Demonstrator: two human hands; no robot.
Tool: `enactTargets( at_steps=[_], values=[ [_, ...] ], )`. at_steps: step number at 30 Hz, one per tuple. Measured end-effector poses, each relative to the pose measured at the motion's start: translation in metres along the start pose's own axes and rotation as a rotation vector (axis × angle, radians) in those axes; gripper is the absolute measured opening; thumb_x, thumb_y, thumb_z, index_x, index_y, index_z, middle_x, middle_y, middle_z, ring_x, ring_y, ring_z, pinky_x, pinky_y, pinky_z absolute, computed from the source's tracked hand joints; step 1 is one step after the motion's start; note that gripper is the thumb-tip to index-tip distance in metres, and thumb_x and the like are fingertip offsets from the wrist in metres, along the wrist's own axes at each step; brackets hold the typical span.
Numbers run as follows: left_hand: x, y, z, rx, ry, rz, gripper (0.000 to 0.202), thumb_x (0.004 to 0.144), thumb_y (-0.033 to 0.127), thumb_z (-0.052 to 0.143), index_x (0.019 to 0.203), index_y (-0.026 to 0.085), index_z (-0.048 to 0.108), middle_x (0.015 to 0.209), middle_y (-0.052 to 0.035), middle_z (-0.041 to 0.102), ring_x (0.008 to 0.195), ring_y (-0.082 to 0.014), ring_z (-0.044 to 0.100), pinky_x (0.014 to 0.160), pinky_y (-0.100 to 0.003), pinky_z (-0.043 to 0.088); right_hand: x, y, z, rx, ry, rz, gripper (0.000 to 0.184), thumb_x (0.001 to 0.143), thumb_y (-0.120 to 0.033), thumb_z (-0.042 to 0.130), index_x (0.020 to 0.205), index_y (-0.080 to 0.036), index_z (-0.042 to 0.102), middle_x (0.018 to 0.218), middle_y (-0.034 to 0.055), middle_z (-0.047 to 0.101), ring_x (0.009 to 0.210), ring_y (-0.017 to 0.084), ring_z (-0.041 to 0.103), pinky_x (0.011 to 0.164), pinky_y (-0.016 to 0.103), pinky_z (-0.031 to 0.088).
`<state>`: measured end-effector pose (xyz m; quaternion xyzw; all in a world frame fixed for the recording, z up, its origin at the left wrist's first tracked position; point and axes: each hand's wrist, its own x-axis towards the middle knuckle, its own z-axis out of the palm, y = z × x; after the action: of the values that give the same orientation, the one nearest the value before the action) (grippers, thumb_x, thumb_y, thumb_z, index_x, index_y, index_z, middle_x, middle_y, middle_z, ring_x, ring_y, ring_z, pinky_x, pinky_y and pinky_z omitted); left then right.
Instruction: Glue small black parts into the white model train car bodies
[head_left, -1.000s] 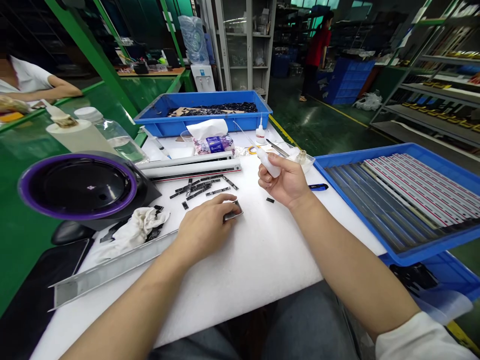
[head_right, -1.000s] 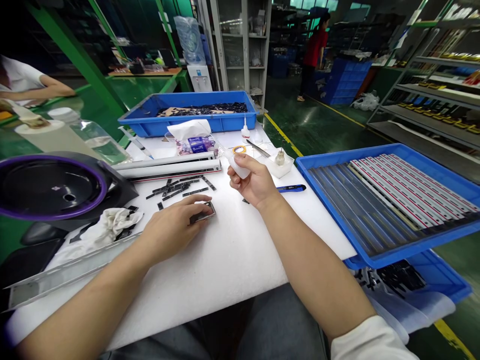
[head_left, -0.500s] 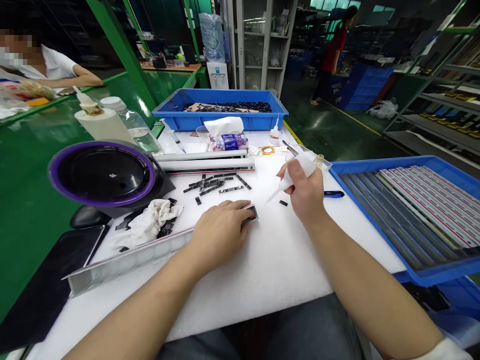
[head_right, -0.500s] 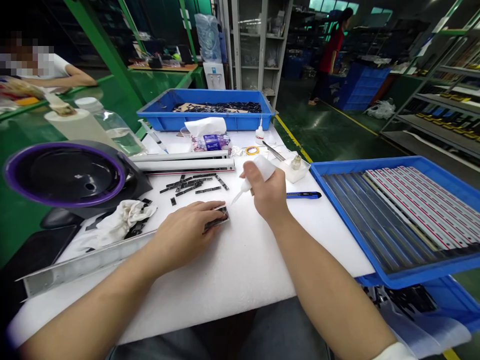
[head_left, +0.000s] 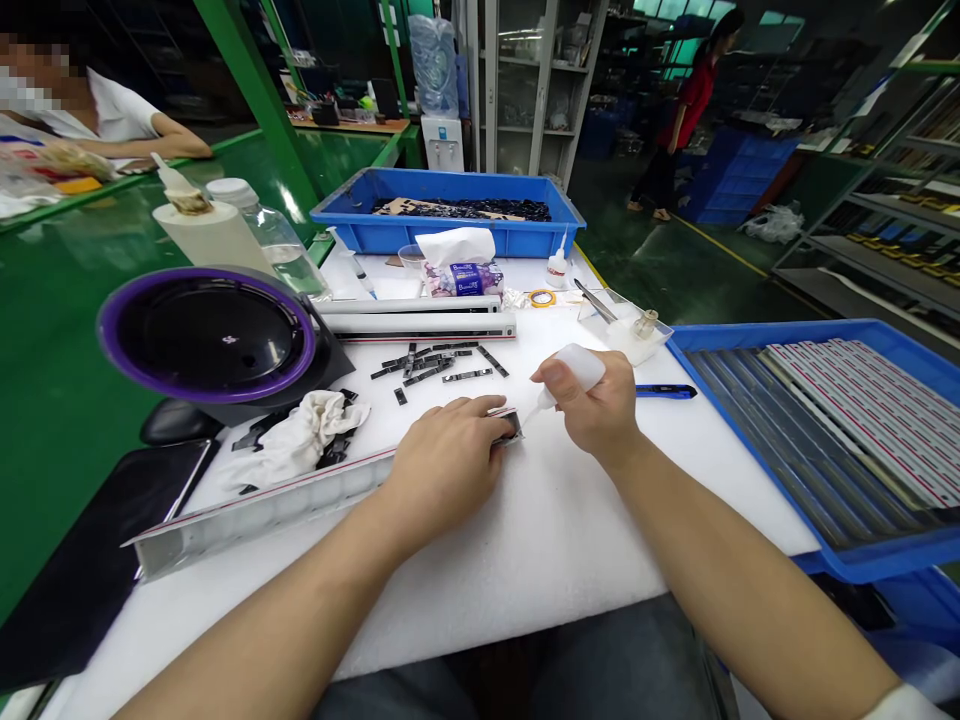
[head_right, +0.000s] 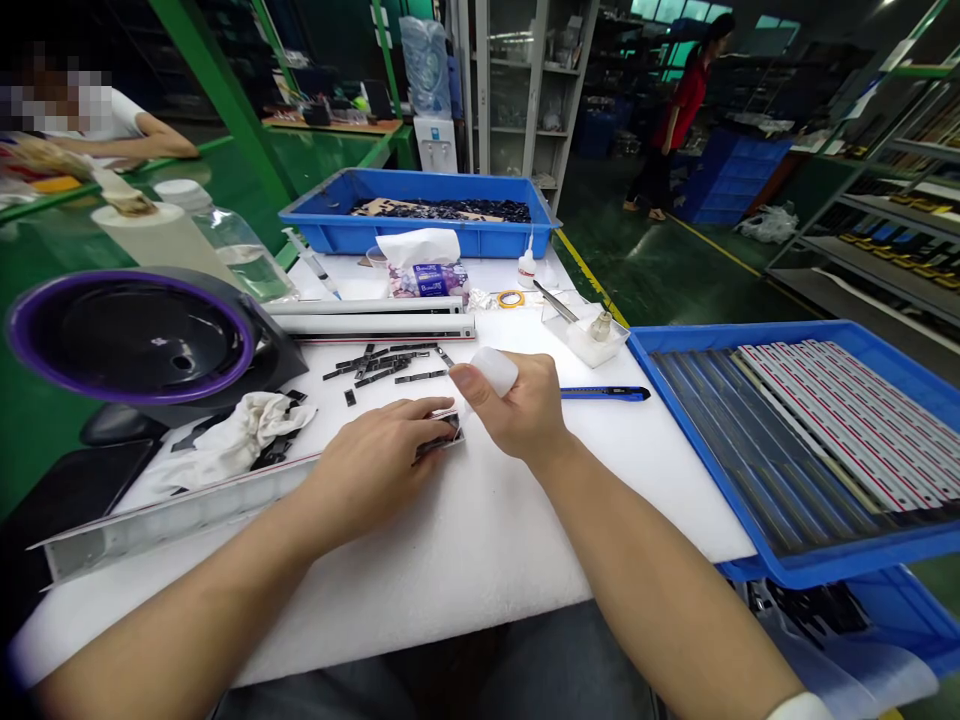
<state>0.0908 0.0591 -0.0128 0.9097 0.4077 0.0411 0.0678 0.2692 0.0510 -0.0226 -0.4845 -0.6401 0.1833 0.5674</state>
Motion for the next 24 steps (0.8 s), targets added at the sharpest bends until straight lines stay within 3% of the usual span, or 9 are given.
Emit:
enactTargets(
  at_steps=[24],
  values=[
    [0.0002,-0.0002,-0.0006,0.004,-0.005,-0.007,0.032,0.088,0.022,0.046,0.104,0.030,0.072,0.135,0.0024,0.060,0.115,-0.0263,0.059,0.092,-0.043,0.051,0.0022,0.0016,0.0016,0.051,-0.019,0.091,0.049,0.084,-0.062,0.057,0.062,-0.019,0.063,0.050,-0.0007,0.048,0.051,0.012,0.046,0.051,0.028,0.038]
  ],
)
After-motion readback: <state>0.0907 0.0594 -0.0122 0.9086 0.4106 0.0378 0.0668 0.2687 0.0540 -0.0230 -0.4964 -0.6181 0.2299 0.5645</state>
